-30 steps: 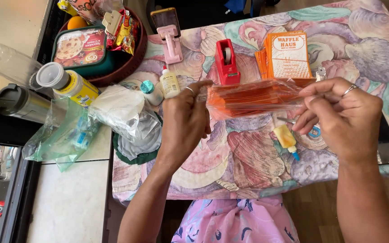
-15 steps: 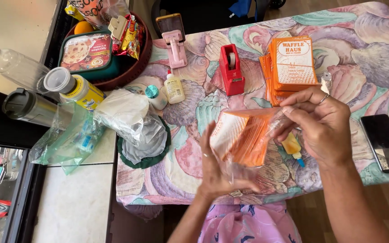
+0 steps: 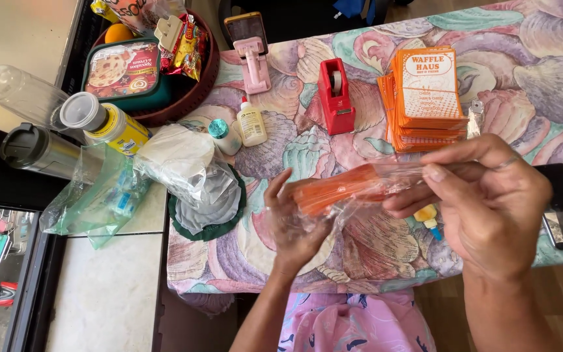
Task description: Manually packaging stacks of orange product packets into clear plastic bags at a workstation.
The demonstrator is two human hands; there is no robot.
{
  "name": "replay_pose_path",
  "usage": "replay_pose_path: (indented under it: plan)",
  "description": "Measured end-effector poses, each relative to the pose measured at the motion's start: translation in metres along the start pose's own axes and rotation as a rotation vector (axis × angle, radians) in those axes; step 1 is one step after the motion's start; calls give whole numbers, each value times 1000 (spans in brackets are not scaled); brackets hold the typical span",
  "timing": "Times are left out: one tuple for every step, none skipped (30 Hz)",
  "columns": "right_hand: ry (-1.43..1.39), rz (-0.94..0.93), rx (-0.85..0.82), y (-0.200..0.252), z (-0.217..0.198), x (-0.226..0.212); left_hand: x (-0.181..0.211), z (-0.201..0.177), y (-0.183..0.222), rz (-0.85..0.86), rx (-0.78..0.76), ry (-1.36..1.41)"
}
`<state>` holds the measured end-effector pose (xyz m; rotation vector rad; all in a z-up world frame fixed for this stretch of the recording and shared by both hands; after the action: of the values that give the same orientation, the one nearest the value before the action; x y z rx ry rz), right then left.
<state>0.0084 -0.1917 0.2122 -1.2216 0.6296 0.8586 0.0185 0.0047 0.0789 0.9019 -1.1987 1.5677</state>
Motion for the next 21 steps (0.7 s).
replay_pose_path:
  plan:
    - [0, 0, -1, 4, -5, 2, 1, -4, -2, 1, 1, 0]
    - [86, -2, 19, 9, -11, 3, 0, -5, -4, -26, -72, -22]
    - [172, -4, 40, 13, -17, 5, -1, -7, -6, -52, -145, -43]
    - [170, -5, 37, 17, -26, 13, 3, -7, -8, -50, -143, -44]
    - [182, 5, 5, 21, -34, 22, 4, -4, -9, -80, -185, -178]
    - [196, 17, -27, 26, -42, 31, 5, -1, -9, -112, -228, -311]
    - [195, 18, -29, 34, -60, 57, 3, -1, -4, -112, -226, -311]
    - [172, -128, 26, 42, -79, 75, -1, -1, 0, -164, -205, -258]
    - [147, -272, 84, 50, -99, 94, -5, -2, 5, -216, -184, -205]
    - [147, -265, 79, 47, -84, 102, -5, 0, 5, -221, -178, -203]
    - [134, -280, -46, 45, -64, 109, -3, 0, 6, -187, -144, -163]
    - [119, -299, -171, 41, -44, 116, -1, 0, 4, -148, -112, -125]
    - [118, -298, -174, 61, -41, 127, -8, 8, 11, -148, -108, -124]
    - [112, -199, -167, 79, -40, 143, -14, 17, 15, -149, -96, -196]
    - [107, -100, -158, 98, -39, 159, -20, 26, 19, -151, -83, -268]
    - [101, -99, -162, 94, -31, 151, -18, 18, 19, -150, -77, -272]
    - [124, -122, -166, 90, -23, 141, -15, 9, 20, -119, -43, -288]
    - [152, -142, -165, 88, -17, 130, -12, 1, 23, -94, -14, -302]
    - [152, -137, -163, 85, -16, 130, -7, 5, 22, -98, -14, -304]
    - [203, -180, -179, 80, -14, 129, -1, 9, 20, -68, -15, -234]
    - [254, -223, -193, 74, -13, 127, 6, 13, 17, -38, -16, -165]
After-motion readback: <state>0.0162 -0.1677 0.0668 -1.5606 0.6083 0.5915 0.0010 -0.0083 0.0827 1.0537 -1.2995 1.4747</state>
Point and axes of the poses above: each hand's wrist, its own y-axis away from the middle knuckle, its own z-axis out of the palm, x = y × z, the point moved 5 cm from there along -y, towards the middle knuckle, and after that the axes turned 14 degrees about -z, right-handed, at the moved point
